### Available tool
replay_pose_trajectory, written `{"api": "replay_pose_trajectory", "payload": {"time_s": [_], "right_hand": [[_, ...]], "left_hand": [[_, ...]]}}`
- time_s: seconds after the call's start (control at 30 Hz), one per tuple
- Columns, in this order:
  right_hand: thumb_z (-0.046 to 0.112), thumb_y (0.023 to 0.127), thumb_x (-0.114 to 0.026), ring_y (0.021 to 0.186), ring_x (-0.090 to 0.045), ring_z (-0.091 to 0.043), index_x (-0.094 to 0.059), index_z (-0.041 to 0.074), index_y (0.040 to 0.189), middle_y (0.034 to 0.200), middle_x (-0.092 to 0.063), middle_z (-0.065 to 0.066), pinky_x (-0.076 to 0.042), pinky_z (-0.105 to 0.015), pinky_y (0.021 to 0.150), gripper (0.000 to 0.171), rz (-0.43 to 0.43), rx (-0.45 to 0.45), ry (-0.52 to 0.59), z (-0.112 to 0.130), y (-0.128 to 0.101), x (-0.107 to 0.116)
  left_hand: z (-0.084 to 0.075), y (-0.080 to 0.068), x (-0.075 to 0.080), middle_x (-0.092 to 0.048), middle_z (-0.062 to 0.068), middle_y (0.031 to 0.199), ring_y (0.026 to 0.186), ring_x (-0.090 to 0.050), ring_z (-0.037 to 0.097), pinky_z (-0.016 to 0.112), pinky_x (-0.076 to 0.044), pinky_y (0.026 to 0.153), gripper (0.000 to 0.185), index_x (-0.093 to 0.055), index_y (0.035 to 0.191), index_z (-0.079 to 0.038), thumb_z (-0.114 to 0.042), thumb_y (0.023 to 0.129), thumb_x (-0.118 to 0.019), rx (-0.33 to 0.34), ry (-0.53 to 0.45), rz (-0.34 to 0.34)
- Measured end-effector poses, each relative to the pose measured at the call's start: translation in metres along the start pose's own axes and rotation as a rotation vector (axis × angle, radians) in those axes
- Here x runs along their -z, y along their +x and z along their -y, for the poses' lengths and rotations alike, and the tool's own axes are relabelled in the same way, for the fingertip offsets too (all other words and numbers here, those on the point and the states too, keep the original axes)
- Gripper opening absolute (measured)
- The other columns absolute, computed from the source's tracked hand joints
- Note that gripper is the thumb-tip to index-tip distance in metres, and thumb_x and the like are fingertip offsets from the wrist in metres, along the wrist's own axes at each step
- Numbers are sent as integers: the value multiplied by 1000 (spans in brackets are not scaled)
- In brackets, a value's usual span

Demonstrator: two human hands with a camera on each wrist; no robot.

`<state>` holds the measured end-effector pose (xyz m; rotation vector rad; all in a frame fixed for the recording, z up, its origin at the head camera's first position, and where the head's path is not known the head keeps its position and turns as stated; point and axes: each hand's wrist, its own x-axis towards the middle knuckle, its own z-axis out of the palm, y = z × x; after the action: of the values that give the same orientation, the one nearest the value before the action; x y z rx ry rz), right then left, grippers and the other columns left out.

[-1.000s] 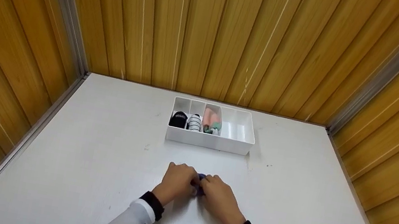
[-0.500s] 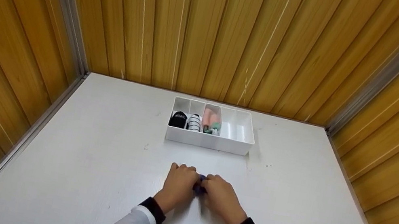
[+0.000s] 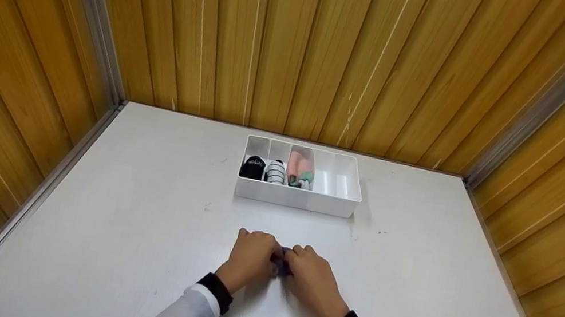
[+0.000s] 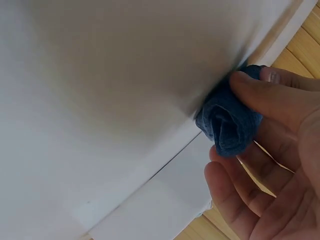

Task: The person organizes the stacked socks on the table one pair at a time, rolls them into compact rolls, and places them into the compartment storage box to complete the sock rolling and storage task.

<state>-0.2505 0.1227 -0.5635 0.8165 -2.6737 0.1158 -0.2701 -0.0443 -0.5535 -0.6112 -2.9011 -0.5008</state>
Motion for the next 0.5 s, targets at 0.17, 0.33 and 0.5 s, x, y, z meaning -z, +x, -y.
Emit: {"api": "replay_pose_trajectory", "payload": {"time_s": [0.17, 0.33, 0.5], "right_hand": [[8, 75, -83, 73, -60, -21, -68, 10, 81, 78, -63, -2, -50, -33, 55, 17, 6, 12, -22, -2, 0, 4], [9, 76, -81, 72, -62, -22, -69, 12, 80, 76, -62, -2, -52, -36, 58, 14, 34, 14, 10, -6, 0, 6], [9, 76, -81, 69, -62, -21, -69, 13, 79, 73, -62, -2, -51, -37, 59, 13, 76, 25, 61, -5, 4, 7]], "left_hand": [[-5, 0, -1, -75, -6, 81, 75, -67, 20, 45, -43, 77, 10, -80, 79, -26, -22, 73, -88, -12, 56, -36], [-11, -4, -6, -71, -5, 84, 77, -65, 22, 46, -46, 79, 13, -78, 88, -24, -20, 77, -83, -75, 183, -101], [-12, -7, -9, -71, -5, 83, 76, -64, 21, 44, -46, 78, 9, -77, 85, -23, -15, 80, -77, -82, 243, -145]]}}
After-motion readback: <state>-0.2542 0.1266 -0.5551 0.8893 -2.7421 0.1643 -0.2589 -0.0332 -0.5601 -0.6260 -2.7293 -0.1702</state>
